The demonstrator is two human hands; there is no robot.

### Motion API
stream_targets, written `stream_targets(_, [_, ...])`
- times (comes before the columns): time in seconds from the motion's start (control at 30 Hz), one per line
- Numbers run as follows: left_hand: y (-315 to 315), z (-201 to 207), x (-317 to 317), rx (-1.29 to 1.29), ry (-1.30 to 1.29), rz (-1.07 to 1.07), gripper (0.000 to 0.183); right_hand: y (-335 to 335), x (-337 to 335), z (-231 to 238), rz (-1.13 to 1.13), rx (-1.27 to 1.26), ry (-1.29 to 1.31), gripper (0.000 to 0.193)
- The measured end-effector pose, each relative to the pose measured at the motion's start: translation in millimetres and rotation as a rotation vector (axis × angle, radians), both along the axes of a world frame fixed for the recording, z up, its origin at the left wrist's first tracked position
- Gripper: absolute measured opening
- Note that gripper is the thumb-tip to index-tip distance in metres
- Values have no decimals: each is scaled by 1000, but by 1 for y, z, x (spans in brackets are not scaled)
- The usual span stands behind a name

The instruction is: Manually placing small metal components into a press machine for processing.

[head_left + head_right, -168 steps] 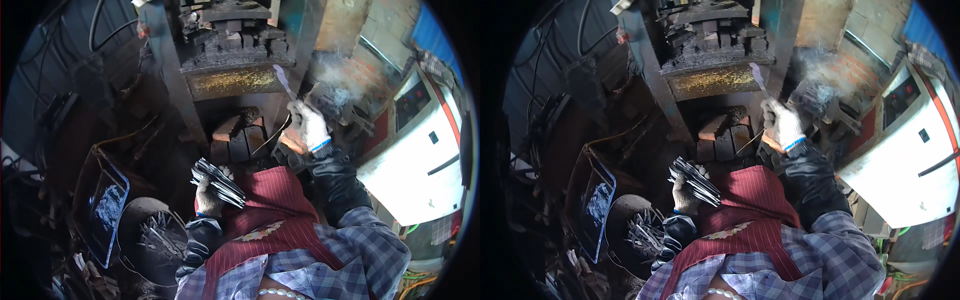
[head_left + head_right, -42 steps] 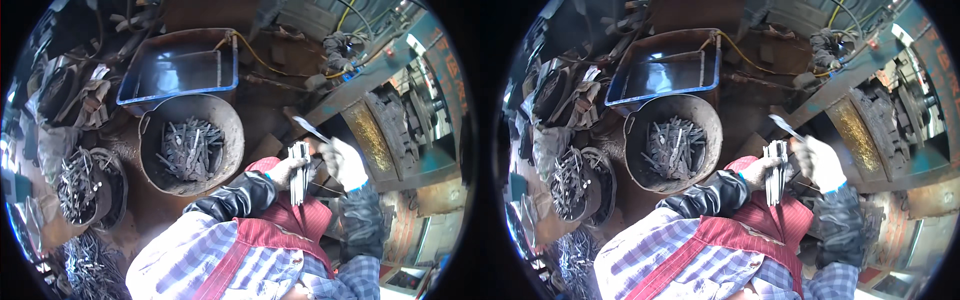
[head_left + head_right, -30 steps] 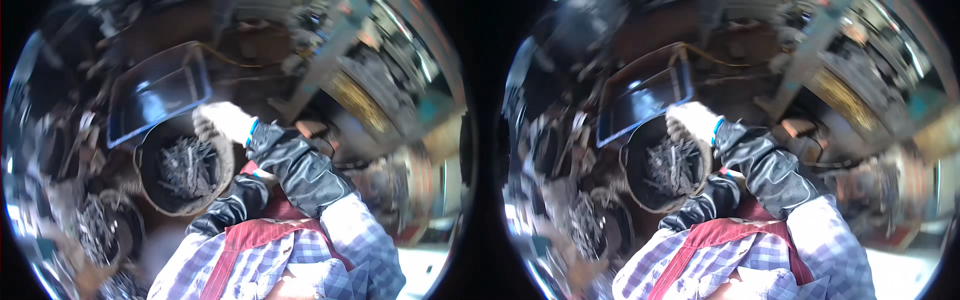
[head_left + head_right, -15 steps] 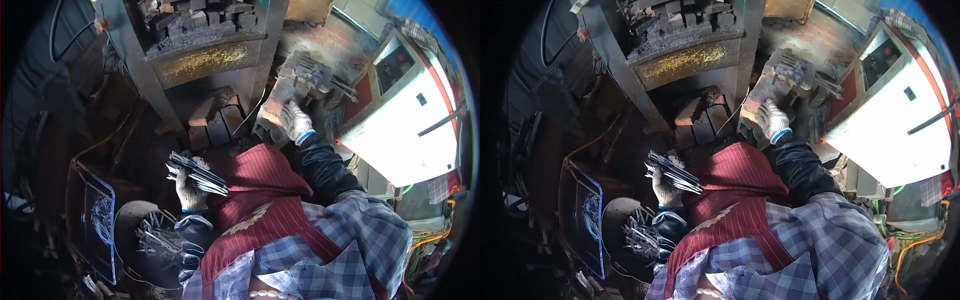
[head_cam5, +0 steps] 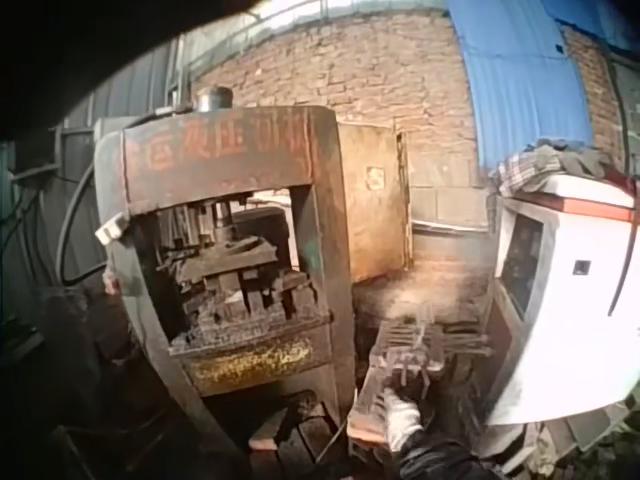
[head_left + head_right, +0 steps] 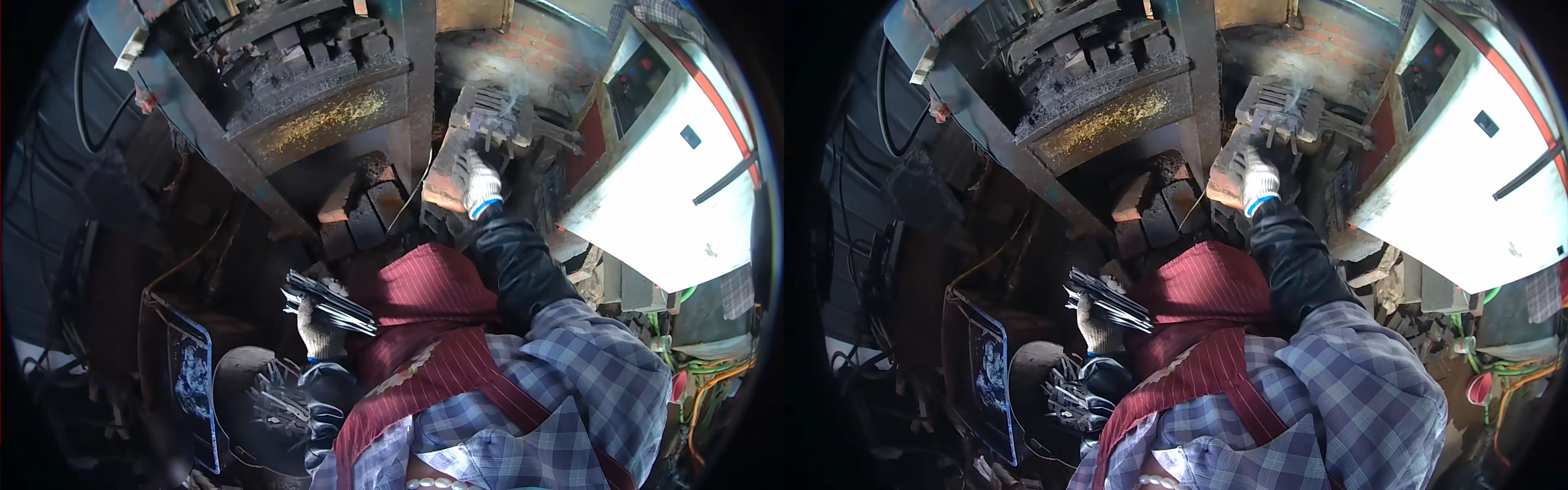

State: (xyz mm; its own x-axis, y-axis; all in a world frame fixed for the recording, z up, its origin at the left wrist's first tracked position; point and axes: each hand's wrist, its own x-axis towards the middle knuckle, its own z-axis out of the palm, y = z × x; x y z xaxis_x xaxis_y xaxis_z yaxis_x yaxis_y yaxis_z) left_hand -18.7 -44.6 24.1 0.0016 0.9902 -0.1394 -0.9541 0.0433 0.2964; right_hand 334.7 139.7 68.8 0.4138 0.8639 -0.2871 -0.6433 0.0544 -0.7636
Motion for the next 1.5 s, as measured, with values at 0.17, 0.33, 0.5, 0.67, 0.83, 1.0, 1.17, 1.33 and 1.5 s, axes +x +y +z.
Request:
stream_targets(0.17, [1,-2,0,7,-95,-10,46,-65,-17,28,131,-78,-389,26])
stream_targets(0.33, [1,-5,0,-44,-47,14,43,-40,-55,85,474,194,-185,23])
stream_targets(0.5, [-1,-6,-2,-11,-152,10,44,43,-118,140,614,348,-311,26])
stream_targets(0.67, [-3,-5,-4,24,-145,22,42,112,-164,173,629,364,-456,32])
stream_targets(0.83, [-4,2,-5,10,-87,47,45,145,-173,182,718,372,-589,35])
stream_targets(1.0, [-3,5,-6,5,-102,86,54,159,-169,182,682,345,-781,44])
stream_targets(1.17, [-8,-4,-9,75,-192,89,59,118,-176,158,840,343,-685,65])
stream_targets(1.33, [-3,-6,-10,151,-155,158,67,-3,-165,109,1360,125,-978,43])
stream_targets(1.5, [-1,-2,-9,261,-224,95,61,-105,-178,58,1632,219,-1164,36])
